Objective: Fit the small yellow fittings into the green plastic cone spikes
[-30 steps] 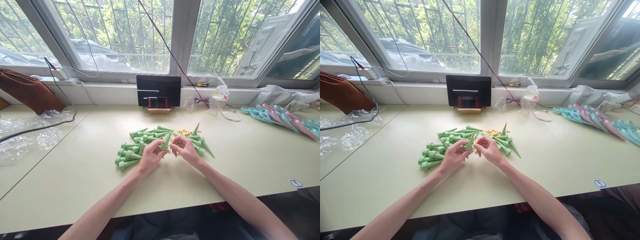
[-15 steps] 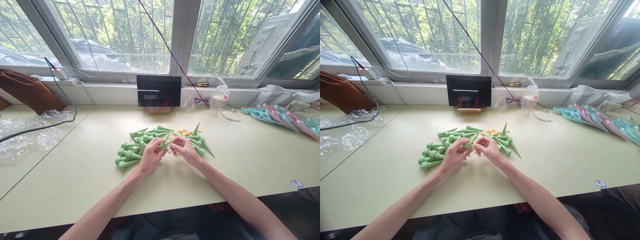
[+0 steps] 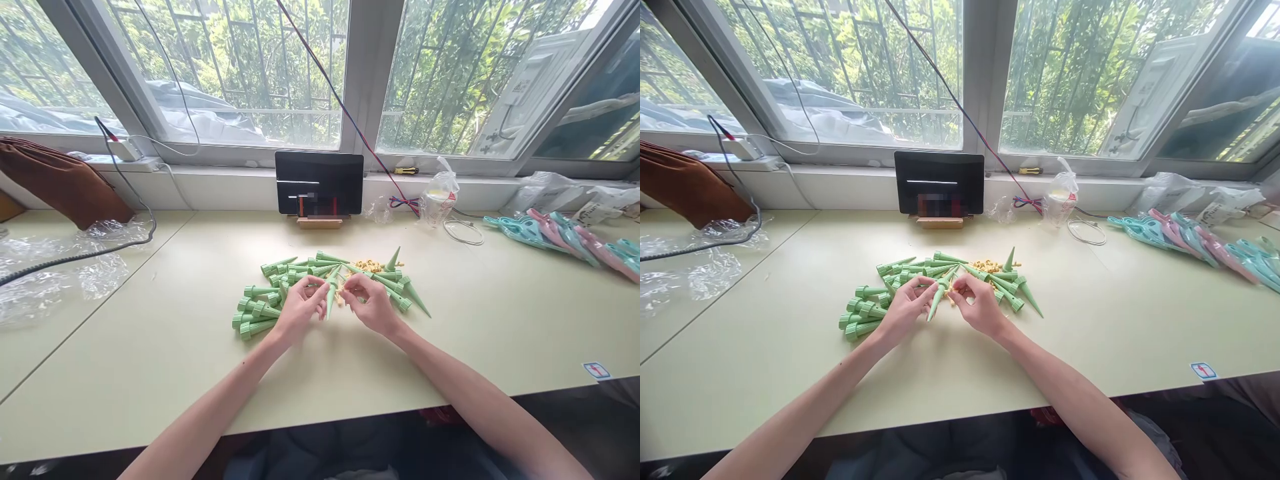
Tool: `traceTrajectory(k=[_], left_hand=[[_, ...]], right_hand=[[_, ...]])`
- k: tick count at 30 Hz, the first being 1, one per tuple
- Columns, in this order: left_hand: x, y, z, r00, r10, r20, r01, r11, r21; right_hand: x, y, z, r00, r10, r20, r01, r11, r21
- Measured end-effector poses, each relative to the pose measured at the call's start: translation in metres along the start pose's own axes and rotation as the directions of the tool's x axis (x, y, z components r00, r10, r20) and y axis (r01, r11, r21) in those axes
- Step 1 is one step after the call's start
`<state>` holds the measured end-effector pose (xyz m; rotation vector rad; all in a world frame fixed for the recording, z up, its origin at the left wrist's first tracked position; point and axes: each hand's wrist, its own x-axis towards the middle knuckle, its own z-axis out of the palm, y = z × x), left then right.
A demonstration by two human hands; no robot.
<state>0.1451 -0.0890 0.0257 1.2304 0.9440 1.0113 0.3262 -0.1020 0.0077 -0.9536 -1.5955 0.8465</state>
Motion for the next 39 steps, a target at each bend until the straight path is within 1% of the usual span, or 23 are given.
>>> traceTrajectory(k=[4,9,15,21,27,32,35,39], left_hand=[[-0.001,0.001,0.0,1.0,0.027,-0.011,-0.027,1.0,0.011],[-0.002,-0.001,-0.003,0.997,0.08,0.016,-0.081,0.996,0.035],[-0.002,-0.005,-0.005,0.988,0.146,0.04,-0.149,0.986,0.075],[-0.002,-0.007,-0.004,0.981,0.193,0.032,-0.196,0.976,0.095],[-0.003,-0.007,-0.003,0.97,0.238,0.04,-0.241,0.968,0.077],[-0.004,-0.01,-0.003,0.96,0.277,0.041,-0.28,0.955,0.096],[-0.003,-0.014,-0.005,0.952,0.305,0.032,-0.306,0.942,0.139],[-0.003,-0.017,-0.006,0.935,0.354,0.013,-0.345,0.902,0.259]], right_hand=[[-0.001,-0.001,0.001,1.0,-0.026,0.016,0.026,1.0,0.002],[-0.001,-0.003,0.002,1.0,-0.011,0.025,0.01,0.999,0.032],[-0.001,-0.003,0.003,0.997,0.072,0.032,-0.076,0.989,0.124],[0.0,-0.002,0.003,0.986,0.16,0.052,-0.168,0.954,0.25],[0.002,-0.002,0.002,0.973,0.22,0.071,-0.231,0.92,0.317],[0.003,-0.009,0.001,0.957,0.275,0.092,-0.289,0.895,0.34],[0.004,-0.014,-0.001,0.947,0.302,0.111,-0.322,0.88,0.35],[0.005,-0.016,-0.002,0.938,0.32,0.132,-0.346,0.861,0.373]])
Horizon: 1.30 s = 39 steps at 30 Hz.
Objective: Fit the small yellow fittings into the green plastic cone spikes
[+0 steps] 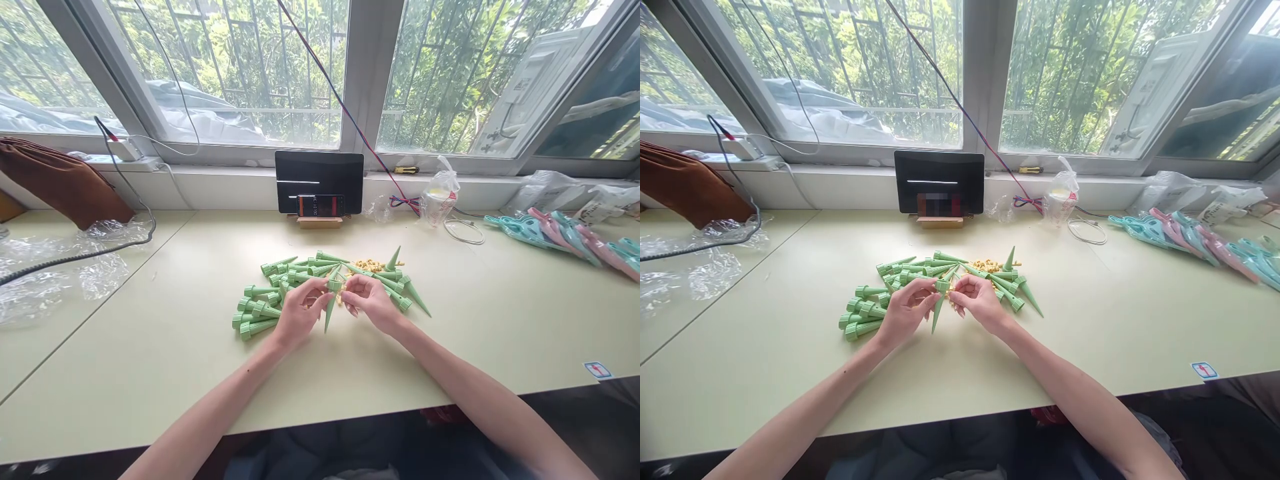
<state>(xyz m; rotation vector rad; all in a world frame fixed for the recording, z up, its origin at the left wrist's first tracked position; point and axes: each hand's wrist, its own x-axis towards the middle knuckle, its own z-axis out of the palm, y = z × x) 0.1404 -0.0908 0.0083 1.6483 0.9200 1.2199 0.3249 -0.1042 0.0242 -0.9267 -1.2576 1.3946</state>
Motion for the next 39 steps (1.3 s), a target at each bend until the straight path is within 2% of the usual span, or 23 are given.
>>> traceTrajectory(k=[4,8,13,17,21,26,30,33,39], left_hand=[[0.0,0.002,0.001,1.0,0.014,-0.021,-0.013,0.999,0.045],[0.002,0.008,0.0,0.998,-0.044,-0.045,0.044,0.999,-0.003],[0.006,0.016,-0.001,0.989,-0.117,-0.086,0.111,0.991,-0.08],[0.007,0.019,-0.001,0.971,-0.234,0.048,0.239,0.95,-0.2],[0.007,0.017,0.001,0.944,-0.296,0.145,0.327,0.894,-0.306],[0.006,0.017,0.001,0.93,-0.303,0.21,0.361,0.865,-0.35],[0.006,0.019,0.0,0.929,-0.28,0.243,0.354,0.864,-0.358],[0.005,0.02,-0.001,0.934,-0.252,0.252,0.334,0.865,-0.374],[0.005,0.021,-0.001,0.959,-0.185,0.216,0.262,0.871,-0.417]], right_hand=[[0.002,0.005,-0.002,1.0,-0.011,0.005,0.011,1.0,-0.005],[0.004,0.014,-0.004,0.996,-0.083,-0.018,0.082,0.996,-0.038],[0.004,0.017,-0.007,0.972,-0.23,-0.053,0.214,0.953,-0.215],[0.001,0.014,-0.007,0.932,-0.362,-0.026,0.325,0.865,-0.382],[-0.001,0.014,-0.006,0.886,-0.463,0.032,0.422,0.774,-0.473],[-0.001,0.015,-0.004,0.793,-0.601,0.101,0.557,0.647,-0.521],[-0.003,0.013,-0.003,0.751,-0.643,0.148,0.603,0.577,-0.551],[-0.003,0.012,-0.003,0.753,-0.64,0.153,0.612,0.596,-0.519],[-0.002,0.013,-0.004,0.819,-0.562,0.114,0.563,0.75,-0.346]])
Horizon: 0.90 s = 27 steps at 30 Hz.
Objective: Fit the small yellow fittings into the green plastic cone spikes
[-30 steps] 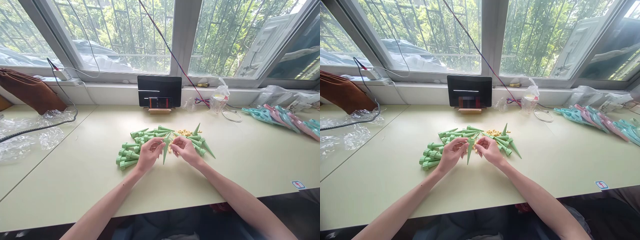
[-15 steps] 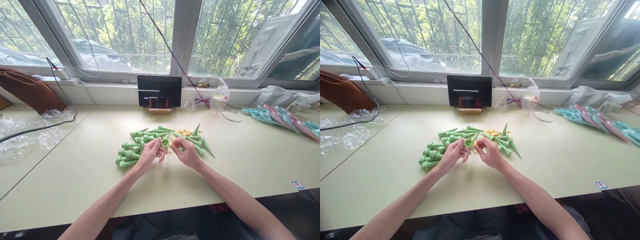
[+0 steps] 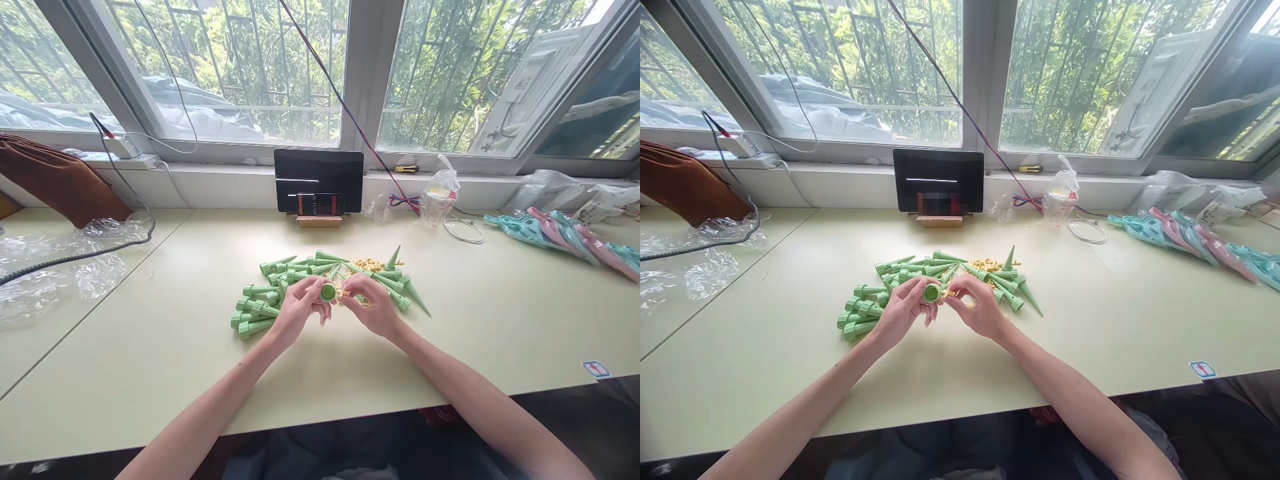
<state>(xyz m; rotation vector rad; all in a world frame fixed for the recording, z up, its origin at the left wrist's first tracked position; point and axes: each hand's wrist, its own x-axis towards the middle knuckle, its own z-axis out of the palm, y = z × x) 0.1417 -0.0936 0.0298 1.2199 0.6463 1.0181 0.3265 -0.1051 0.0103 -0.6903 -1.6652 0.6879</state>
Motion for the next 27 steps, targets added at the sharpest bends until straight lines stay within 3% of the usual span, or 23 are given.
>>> traceTrajectory(k=[7,15,27], left_hand=[[-0.0026,0.001,0.0015,0.993,0.078,-0.092,-0.073,0.995,0.063],[-0.0051,0.0024,0.0028,0.987,0.139,-0.077,-0.127,0.982,0.142],[-0.0043,0.0,0.0003,0.995,0.078,-0.064,-0.075,0.995,0.062]], right_hand=[[0.001,-0.0041,0.0008,0.994,0.113,-0.016,-0.109,0.986,0.129],[0.0019,-0.0036,0.0008,0.988,0.149,-0.025,-0.135,0.942,0.307],[0.0025,-0.0075,0.0004,0.99,0.14,-0.033,-0.129,0.965,0.23]])
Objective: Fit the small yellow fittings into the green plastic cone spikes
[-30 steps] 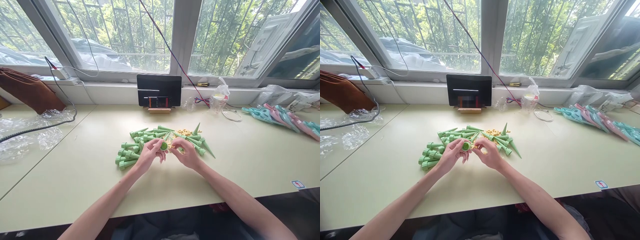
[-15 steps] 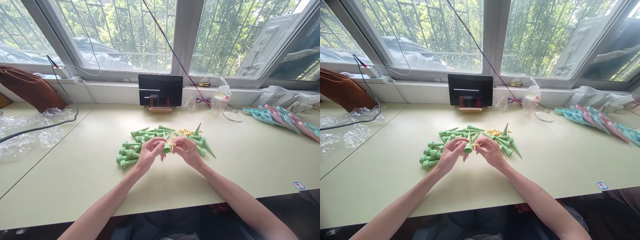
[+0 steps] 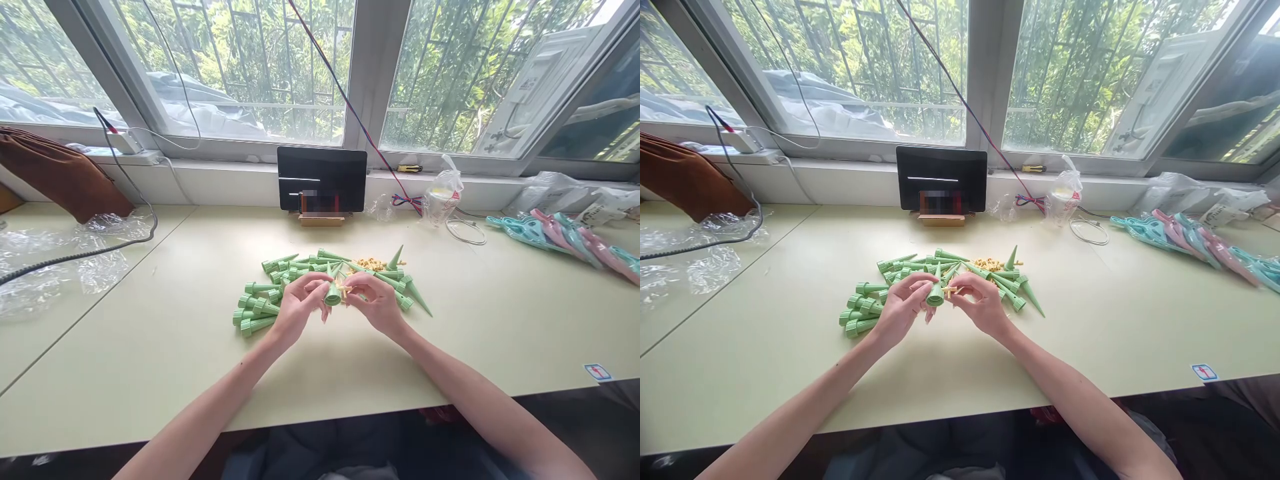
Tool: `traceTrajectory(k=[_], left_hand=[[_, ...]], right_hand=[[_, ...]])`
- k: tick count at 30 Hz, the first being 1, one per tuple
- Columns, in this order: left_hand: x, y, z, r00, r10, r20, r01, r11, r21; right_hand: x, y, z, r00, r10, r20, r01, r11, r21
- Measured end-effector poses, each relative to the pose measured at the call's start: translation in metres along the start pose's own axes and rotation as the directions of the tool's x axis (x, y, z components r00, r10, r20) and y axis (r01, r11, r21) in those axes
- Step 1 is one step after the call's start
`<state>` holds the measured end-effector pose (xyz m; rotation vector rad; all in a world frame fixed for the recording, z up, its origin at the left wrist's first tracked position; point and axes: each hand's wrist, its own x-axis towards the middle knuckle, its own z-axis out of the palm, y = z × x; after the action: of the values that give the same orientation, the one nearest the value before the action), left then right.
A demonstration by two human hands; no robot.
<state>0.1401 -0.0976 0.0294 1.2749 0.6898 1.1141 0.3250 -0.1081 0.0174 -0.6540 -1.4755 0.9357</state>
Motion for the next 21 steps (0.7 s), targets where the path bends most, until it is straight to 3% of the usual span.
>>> traceTrajectory(k=[12,21], left_hand=[[0.0031,0.002,0.0011,0.998,-0.058,-0.002,0.058,0.995,-0.081],[0.003,-0.0002,-0.0025,0.995,-0.095,0.031,0.097,0.993,-0.069]], right_hand=[[-0.0013,0.0062,-0.005,1.0,-0.022,-0.015,0.019,0.983,-0.185],[-0.0011,0.0055,-0.0053,1.0,-0.022,-0.021,0.018,0.983,-0.182]])
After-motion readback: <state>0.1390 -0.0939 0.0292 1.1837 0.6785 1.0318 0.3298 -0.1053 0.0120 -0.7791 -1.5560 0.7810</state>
